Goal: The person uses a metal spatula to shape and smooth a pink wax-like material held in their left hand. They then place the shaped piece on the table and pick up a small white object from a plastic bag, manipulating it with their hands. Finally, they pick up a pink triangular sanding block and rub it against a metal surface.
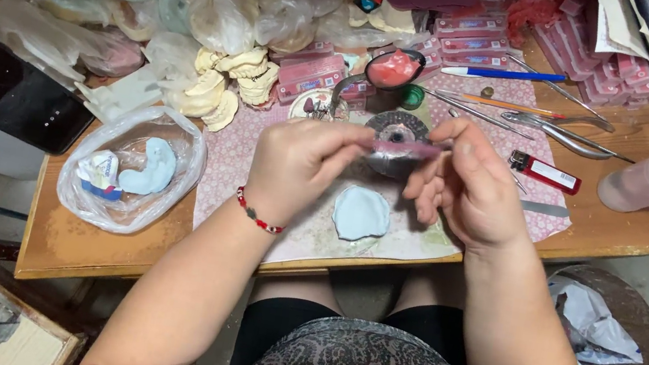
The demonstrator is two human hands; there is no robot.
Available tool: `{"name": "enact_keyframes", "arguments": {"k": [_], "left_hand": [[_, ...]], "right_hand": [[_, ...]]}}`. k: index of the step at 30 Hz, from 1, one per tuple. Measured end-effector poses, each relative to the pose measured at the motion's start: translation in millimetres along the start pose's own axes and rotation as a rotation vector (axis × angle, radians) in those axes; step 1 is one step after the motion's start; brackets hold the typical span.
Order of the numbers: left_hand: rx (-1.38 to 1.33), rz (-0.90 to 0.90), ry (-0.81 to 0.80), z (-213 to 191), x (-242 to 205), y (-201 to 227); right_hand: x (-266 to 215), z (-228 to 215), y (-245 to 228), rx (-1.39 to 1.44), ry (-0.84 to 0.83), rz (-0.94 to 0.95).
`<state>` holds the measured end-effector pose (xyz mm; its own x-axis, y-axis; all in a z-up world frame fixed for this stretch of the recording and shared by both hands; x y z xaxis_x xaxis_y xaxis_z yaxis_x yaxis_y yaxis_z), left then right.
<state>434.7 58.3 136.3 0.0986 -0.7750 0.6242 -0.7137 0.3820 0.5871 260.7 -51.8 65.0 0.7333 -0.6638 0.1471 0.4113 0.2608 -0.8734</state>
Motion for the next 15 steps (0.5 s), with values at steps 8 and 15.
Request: {"name": "enact_keyframes", "arguments": {"k": [8,15], "left_hand": [[0.151,-0.030,-0.029,1,1,2],[0.063,-0.136,0.149,-23,-1,-13]], "right_hand": [[7,-29,-11,-0.235,0.286,-0.103],[12,-8,-3,-0.286,0.219,-0.059]]}}
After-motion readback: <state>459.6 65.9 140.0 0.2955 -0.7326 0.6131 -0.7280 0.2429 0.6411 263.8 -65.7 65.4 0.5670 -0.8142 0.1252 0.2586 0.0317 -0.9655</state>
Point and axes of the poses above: each hand's wrist, its own x-axis towards the middle knuckle, its own z-axis out of the palm, y = z × x, the point moved 6 cm from there along x, towards the middle knuckle, and after that the axes turned 6 degrees about -x, right-handed, at the moved point
